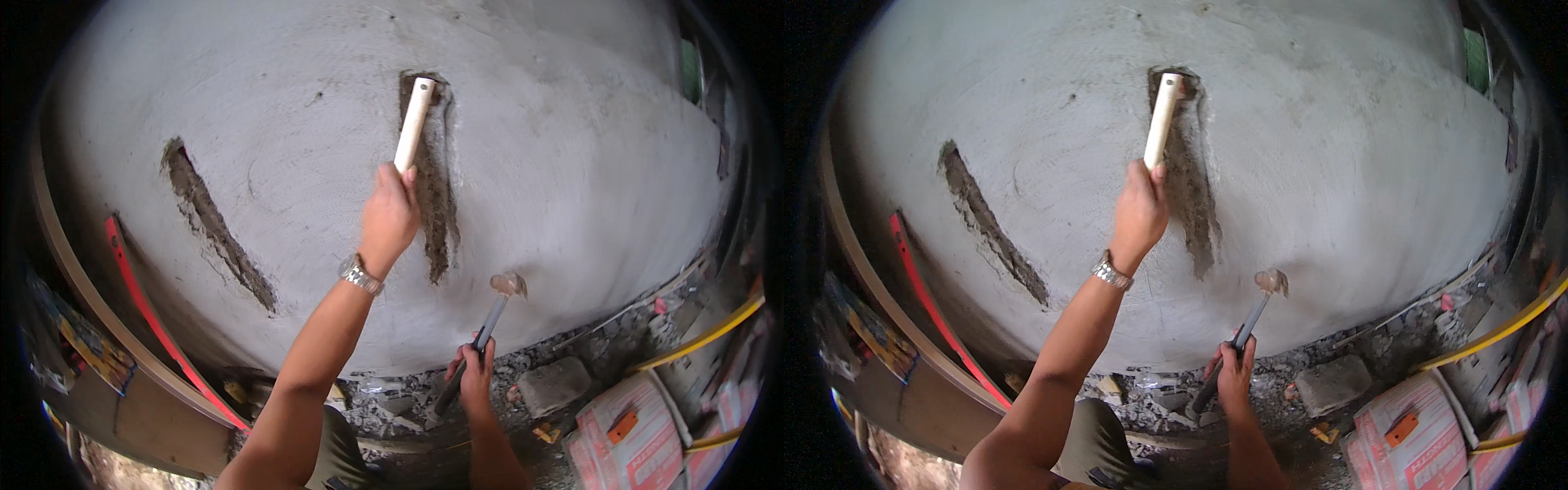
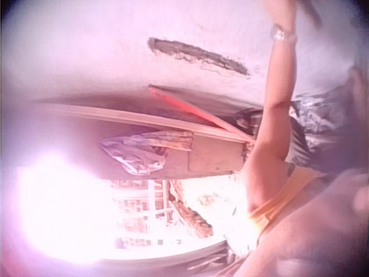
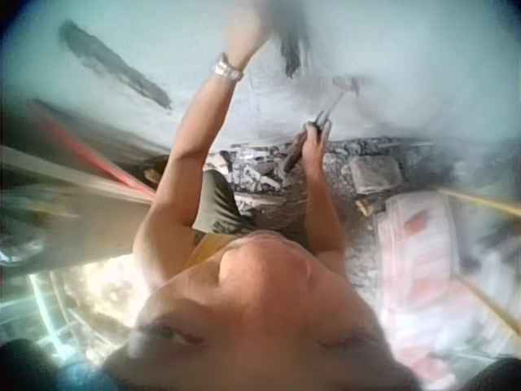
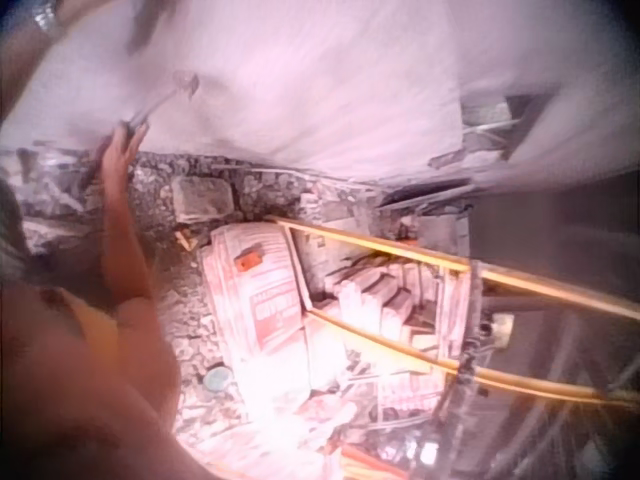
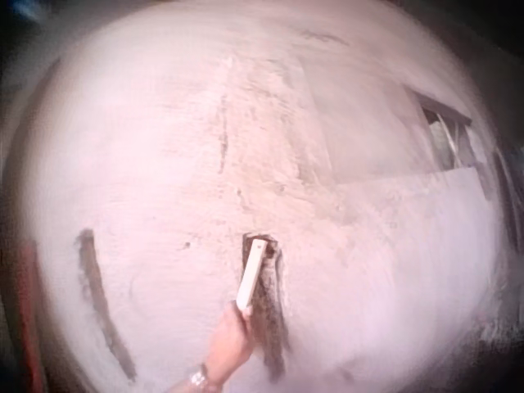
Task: The person uses a hammer to tap a white plastic pipe into a vertical groove cut into a concrete wall. They repeatedly adjust the pipe's position and strike it to ensure it is seated flush within the channel.
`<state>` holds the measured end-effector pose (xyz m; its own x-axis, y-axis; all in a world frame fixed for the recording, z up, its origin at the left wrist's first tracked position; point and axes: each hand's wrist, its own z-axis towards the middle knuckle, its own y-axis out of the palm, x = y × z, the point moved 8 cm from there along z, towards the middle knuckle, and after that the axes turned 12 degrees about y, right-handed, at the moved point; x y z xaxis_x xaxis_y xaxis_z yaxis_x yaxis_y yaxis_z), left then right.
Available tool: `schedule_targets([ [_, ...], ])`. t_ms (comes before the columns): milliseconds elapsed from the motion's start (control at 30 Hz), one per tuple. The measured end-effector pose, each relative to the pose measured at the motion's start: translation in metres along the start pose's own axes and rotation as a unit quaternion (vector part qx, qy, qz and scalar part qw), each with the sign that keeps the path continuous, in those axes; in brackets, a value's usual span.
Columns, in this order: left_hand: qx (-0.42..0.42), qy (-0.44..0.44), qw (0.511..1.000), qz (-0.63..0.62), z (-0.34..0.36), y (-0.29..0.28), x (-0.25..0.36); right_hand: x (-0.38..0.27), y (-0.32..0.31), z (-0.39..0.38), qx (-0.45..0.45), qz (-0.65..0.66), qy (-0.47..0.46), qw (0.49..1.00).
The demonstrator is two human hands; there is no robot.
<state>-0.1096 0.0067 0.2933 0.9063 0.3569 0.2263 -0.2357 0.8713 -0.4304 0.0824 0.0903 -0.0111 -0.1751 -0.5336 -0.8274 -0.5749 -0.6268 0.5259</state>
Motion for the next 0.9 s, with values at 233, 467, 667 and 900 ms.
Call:
schedule_targets([
  [233, -0.02, -0.051, 0.998, 0.018, 0.002, 0.011, 0.0, 0.01, -0.013, 0.002, -0.001, 0.087, 0.044, 0.995],
  [467, 0.039, -0.046, 0.998, -0.015, -0.004, 0.014, 0.005, 0.005, -0.002, -0.004, 0.031, 0.008, 0.026, 0.999],
  [667, 0.067, 0.017, 0.997, 0.025, -0.002, -0.005, 0.003, 0.0, 0.007, -0.011, 0.023, -0.02, 0.008, 0.999],
  [900, 0.039, 0.02, 0.997, 0.062, 0.007, -0.007, -0.007, 0.006, 0.008, -0.01, 0.023, -0.05, 0.007, 0.998],
])
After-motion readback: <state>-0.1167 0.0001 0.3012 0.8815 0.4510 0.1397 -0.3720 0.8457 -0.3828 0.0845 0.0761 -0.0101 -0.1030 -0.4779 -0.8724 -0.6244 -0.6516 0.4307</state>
